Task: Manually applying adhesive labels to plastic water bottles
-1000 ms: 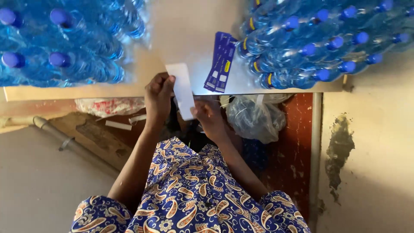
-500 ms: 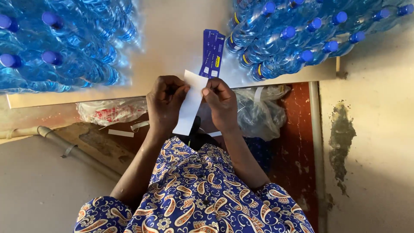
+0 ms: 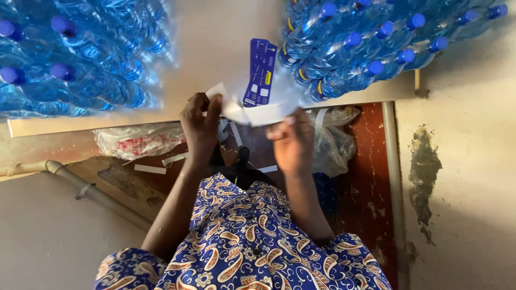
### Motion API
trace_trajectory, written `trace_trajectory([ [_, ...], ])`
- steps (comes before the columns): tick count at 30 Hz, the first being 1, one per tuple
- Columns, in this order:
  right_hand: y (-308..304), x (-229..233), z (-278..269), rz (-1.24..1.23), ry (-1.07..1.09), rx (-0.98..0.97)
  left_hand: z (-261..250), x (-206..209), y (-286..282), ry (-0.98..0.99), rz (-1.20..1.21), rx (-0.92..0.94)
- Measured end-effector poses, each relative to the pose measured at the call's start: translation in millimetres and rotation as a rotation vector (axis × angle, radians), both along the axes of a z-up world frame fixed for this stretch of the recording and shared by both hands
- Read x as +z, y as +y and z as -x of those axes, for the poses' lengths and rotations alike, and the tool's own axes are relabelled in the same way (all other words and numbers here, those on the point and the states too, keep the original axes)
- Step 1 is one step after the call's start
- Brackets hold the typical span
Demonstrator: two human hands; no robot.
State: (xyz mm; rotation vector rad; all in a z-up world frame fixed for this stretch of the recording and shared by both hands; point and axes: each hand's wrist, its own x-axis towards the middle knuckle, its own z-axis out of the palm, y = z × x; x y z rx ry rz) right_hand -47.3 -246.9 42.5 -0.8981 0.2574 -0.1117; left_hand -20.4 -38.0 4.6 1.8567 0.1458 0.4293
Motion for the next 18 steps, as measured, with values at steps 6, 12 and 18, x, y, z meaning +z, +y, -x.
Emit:
trace_trajectory([
  [6,-104.3,29.5,-7.1,0.109,-0.046,-0.291,67.0,-220.7,16.2,0.717,-1.045,-0.491],
  [12,-118.1,-11.8,9.0,0.847,-0.035,0.092,32.3,5.4,-34.0,0.165,-0.065,-0.504],
  [18,-61.3,28.8,7.7,0.829,-0.056,0.153,-2.9,77.4,-67.5,0.194,0.262,-0.612],
])
